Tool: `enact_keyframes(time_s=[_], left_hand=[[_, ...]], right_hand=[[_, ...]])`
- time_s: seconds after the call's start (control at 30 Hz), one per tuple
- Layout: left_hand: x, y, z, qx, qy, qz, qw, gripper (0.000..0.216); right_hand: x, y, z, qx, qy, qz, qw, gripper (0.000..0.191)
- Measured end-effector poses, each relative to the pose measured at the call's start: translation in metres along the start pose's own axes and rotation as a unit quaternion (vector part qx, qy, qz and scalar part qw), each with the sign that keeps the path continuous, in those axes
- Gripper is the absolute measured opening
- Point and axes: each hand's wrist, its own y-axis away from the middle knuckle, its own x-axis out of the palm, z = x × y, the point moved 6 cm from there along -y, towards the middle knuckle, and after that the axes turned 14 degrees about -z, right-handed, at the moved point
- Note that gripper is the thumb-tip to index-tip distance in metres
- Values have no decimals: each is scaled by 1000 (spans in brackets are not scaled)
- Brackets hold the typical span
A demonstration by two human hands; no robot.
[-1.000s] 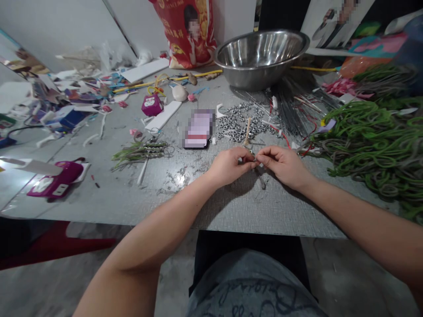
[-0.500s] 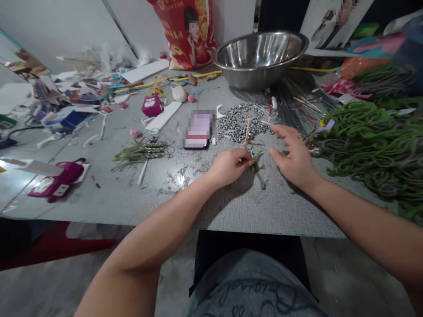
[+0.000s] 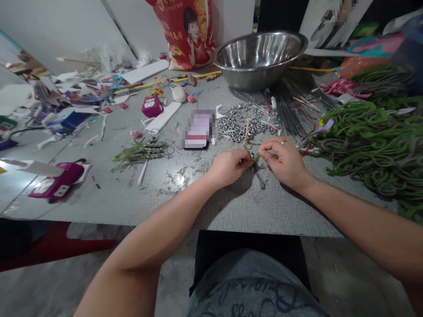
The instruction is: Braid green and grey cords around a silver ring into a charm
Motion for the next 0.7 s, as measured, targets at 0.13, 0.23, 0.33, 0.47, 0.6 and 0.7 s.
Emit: enact_keyframes(time_s=[0.13,0.23,0.33,0.47,0.6,0.7], left_hand=[[-1,0,1,-11,-14,3,1000,9],[-1,0,1,-10,-10,5,1000,10],[-2,0,1,-7,4,3,1000,10],[-1,0,0,0,19,5,1000,12],[-1,0,0,0,30,3,1000,12],[-1,0,0,5,32,-2,999,12]], right_hand=[[-13,-6,-22,79,21,-43,996,36],[-20,-7,-19,34,78,-63,994,30],[-15,-3,2,-73,115,-35,990,18],[-6,6,29,-228,155,-3,961,13],[-5,7,37,-272,201,-20,941,14],[-2,6,33,-239,190,3,952,20]])
